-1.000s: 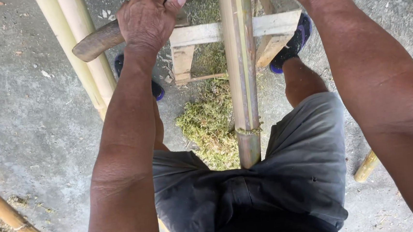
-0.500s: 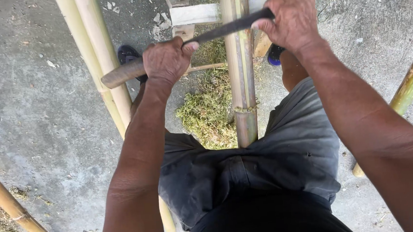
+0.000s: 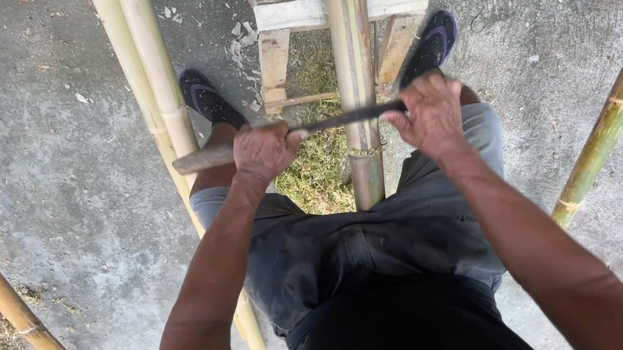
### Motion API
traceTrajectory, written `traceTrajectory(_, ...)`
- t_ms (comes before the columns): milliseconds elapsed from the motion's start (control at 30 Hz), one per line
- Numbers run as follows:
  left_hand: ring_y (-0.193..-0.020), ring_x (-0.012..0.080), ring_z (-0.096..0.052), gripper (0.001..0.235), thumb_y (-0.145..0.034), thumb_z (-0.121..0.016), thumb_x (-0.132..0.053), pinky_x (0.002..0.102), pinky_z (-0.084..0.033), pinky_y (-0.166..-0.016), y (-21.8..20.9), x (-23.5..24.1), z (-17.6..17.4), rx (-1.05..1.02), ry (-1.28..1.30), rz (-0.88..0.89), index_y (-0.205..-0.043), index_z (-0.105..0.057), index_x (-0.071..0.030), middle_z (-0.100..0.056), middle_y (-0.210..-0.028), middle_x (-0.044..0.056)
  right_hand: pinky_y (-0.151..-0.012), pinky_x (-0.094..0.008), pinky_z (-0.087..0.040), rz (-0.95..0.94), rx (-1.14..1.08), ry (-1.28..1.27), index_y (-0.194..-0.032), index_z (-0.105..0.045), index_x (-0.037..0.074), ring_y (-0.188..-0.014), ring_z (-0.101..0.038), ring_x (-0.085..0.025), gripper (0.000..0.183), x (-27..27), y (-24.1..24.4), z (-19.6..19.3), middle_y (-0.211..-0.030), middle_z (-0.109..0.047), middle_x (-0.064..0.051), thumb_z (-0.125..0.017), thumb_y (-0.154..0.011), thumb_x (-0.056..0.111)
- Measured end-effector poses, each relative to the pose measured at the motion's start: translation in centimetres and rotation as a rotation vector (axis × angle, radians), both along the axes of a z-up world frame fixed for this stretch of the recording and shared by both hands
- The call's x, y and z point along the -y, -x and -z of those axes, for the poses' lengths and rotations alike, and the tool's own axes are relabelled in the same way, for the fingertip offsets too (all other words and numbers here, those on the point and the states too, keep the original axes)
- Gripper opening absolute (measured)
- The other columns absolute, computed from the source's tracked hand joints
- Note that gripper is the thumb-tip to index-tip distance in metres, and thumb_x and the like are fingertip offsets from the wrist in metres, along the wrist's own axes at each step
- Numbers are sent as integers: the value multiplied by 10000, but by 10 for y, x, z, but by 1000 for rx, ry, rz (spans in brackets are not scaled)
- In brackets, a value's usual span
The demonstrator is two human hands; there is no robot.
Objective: Shaving and carving a bamboo pole using a large machete-like knife.
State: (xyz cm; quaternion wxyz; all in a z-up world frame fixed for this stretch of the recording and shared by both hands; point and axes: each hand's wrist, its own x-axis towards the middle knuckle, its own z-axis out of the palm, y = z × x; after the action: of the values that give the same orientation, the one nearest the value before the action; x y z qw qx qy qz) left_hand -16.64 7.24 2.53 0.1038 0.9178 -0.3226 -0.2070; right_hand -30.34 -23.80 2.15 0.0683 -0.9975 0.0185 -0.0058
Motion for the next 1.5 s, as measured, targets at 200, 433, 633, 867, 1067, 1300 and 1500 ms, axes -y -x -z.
traceTrajectory(200,-667,320,-700,615,-958,-470,-685,481,-520,-771,31,-16,-13,-113,-33,35,-828,-692,-127,-682,-640,110,-946,-472,-361,78,65,-186,-960,-713,111,-976,-541,-286,577,-29,50,-20,-941,-611,-68,-528,-1018,654)
traceTrajectory(433,-536,252,-647,683,-972,-351,-711,466,-544,-565,-21,5,1,-81,-32,70,-780,-679,-144,-604,-566,54,-929,-468,-359,-24,-135,-121,-940,-745,140,-950,-543,-258,629,20,-27,-2,-915,-618,-50,-508,-960,722)
traceTrajectory(633,-497,178,-574,723,-1071,-262,-678,428,-516,-481,-147,76,-10,-10,-208,-17,-894,-662,-102,-549,-607,31,-900,-502,-421,-95,-52,-98,-1025,-758,192,-969,-605,-292,563,92,-176,19,-925,-660,-60,-537,-992,709)
traceTrajectory(867,-748,244,-659,662,-1042,-363,-679,528,-484,-782,-204,106,-19,136,-130,-101,-1042,-721,-122,-652,-685,80,-799,-509,-478,93,-313,-205,-1163,-735,208,-868,-627,-303,554,96,-208,24,-871,-659,-105,-535,-955,681)
traceTrajectory(1067,-731,237,-661,689,-1060,-312,-683,490,-526,-747,-173,102,-34,65,-285,-78,-1046,-694,-109,-629,-728,81,-780,-499,-510,206,-429,-242,-1208,-704,227,-840,-635,-301,559,91,-210,11,-839,-645,-124,-515,-943,682)
traceTrajectory(1300,-756,211,-661,650,-1052,-289,-656,455,-513,-820,-106,84,-54,-128,-318,-137,-1031,-689,-144,-645,-745,50,-872,-477,-504,72,-343,-163,-1180,-711,133,-947,-635,-279,610,84,-169,14,-923,-655,-98,-555,-992,691)
traceTrajectory(1500,-862,253,-689,626,-1024,-340,-647,483,-488,-856,-64,62,-53,-88,-301,-108,-1019,-705,-138,-710,-793,87,-1082,-461,-324,-108,76,31,-1014,-714,123,-1220,-508,-232,617,60,-112,19,-1090,-618,-46,-571,-962,721)
